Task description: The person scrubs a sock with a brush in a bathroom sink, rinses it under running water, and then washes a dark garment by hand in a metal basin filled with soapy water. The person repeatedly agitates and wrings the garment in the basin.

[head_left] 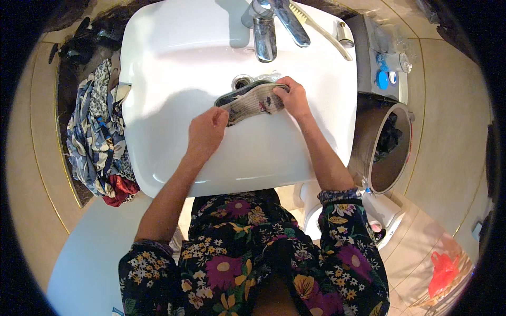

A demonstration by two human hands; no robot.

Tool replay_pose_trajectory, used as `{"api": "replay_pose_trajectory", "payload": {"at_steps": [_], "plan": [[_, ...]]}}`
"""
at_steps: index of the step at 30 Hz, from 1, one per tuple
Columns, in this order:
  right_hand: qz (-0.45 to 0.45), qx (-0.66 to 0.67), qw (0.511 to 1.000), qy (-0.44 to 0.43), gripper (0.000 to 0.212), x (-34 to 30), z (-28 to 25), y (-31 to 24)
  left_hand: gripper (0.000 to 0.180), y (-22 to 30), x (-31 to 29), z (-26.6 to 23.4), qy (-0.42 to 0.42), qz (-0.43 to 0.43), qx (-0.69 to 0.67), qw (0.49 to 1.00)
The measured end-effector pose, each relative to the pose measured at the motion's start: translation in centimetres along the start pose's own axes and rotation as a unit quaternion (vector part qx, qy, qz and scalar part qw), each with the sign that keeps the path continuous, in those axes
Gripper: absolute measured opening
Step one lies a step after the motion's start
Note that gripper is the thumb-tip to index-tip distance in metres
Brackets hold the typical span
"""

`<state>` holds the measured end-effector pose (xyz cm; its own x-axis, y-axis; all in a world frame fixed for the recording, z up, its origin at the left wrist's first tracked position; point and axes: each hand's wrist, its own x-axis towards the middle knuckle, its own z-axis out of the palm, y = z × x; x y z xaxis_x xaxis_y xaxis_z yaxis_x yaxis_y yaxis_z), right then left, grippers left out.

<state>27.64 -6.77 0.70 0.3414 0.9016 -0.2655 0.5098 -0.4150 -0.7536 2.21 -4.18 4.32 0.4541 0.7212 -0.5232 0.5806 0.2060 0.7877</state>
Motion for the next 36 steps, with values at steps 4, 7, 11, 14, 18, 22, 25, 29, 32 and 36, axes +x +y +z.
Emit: {"api": "replay_pose_trajectory", "payload": {"at_steps": [4,7,11,14,18,22,25,29,32,36], "plan": [[-0.142,-0.001,0.990,-0.001,0.013,-3.7,2.5,-6.0,0.064,0.4,0.8,2.6,-0.111,-0.203,-0.496,0.837],[-0.253,0.004,0.967,-0.013,0.015,-6.4,3.3,-10.1,0.066,4.2,1.9,2.6,-0.097,-0.161,-0.651,0.736],[-0.350,0.076,0.932,0.051,0.018,-8.0,5.6,-11.4,0.045,2.7,4.1,2.3,-0.142,-0.122,-0.706,0.683],[-0.405,-0.012,0.904,0.137,0.025,-6.5,6.5,-9.8,0.036,-1.4,6.1,4.4,-0.181,0.026,-0.766,0.616],[-0.222,-0.117,0.965,0.068,0.029,-0.6,4.9,-5.9,0.022,2.7,4.9,8.2,0.079,0.008,-0.559,0.825],[-0.267,-0.018,0.953,0.140,0.025,-4.0,5.1,-6.2,0.034,0.3,5.0,8.9,0.007,0.192,-0.304,0.933],[-0.273,-0.042,0.953,0.126,0.023,-4.7,6.6,-5.8,0.035,-5.0,8.0,10.6,-0.221,0.180,-0.667,0.688],[-0.168,-0.052,0.977,0.117,0.028,-1.0,3.3,-5.8,0.032,1.7,6.1,10.1,-0.015,0.004,-0.549,0.835],[-0.148,-0.041,0.977,0.149,0.029,-3.0,3.4,-6.9,0.028,1.1,7.5,9.9,-0.061,-0.030,-0.666,0.743],[-0.278,-0.041,0.943,0.178,0.029,-4.5,5.2,-8.7,0.031,-5.4,10.2,9.8,-0.203,0.108,-0.702,0.675]]}}
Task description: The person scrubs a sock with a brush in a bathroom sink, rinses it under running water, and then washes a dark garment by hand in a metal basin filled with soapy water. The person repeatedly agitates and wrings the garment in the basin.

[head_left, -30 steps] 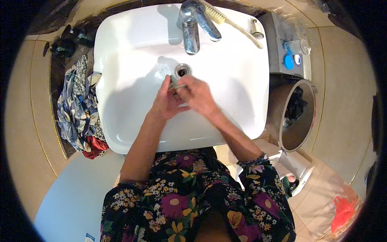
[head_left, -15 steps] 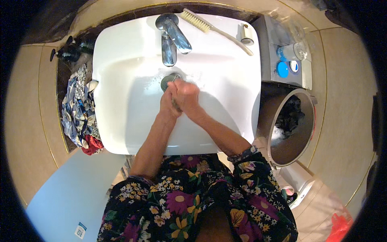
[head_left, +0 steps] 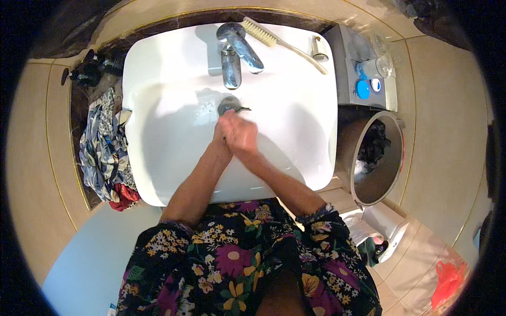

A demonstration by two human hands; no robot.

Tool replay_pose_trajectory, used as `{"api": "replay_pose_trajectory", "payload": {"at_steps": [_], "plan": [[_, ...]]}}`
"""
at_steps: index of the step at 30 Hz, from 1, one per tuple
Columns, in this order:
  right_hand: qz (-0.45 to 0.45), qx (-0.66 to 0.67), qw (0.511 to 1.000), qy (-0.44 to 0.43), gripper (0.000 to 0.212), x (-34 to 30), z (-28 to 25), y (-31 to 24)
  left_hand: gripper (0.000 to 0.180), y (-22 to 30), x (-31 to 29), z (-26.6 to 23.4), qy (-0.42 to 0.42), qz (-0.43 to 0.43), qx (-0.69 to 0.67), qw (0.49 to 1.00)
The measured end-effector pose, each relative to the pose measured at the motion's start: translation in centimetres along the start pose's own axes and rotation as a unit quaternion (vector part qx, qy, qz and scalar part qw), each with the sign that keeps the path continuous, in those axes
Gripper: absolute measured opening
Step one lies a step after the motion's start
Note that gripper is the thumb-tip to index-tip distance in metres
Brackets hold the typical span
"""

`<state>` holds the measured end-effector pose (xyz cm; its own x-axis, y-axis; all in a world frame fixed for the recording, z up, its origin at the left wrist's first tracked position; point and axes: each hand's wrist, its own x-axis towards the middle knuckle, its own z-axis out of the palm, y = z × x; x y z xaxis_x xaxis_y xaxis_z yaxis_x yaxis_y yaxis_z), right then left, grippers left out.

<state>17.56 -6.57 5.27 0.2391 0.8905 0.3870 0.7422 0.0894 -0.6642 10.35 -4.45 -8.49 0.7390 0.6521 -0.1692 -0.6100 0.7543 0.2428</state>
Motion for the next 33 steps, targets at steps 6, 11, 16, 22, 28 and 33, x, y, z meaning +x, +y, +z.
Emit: {"api": "replay_pose_trajectory", "payload": {"at_steps": [6,11,16,22,28,33], "plan": [[0.242,-0.057,0.969,0.007,0.030,2.4,-0.3,3.2,0.046,2.6,0.8,11.7,0.379,-0.069,-0.047,0.922],[0.216,0.178,0.957,-0.078,0.023,-1.1,-2.5,2.0,0.052,3.5,1.0,9.6,0.379,-0.001,-0.098,0.920],[0.289,0.150,0.943,-0.068,0.022,-0.1,-3.4,0.6,0.053,2.2,0.9,9.2,0.344,-0.019,-0.095,0.934],[0.120,0.153,0.973,-0.127,0.032,-0.7,-2.7,-3.8,0.042,3.0,0.6,4.3,0.086,-0.064,-0.149,0.983],[0.032,0.060,0.994,-0.084,0.018,-0.4,-1.1,-3.9,0.031,3.6,0.3,8.4,0.211,-0.051,-0.019,0.976],[0.172,-0.062,0.983,-0.032,0.029,3.5,0.4,3.2,0.016,0.5,1.3,7.3,0.215,0.077,0.241,0.943]]}}
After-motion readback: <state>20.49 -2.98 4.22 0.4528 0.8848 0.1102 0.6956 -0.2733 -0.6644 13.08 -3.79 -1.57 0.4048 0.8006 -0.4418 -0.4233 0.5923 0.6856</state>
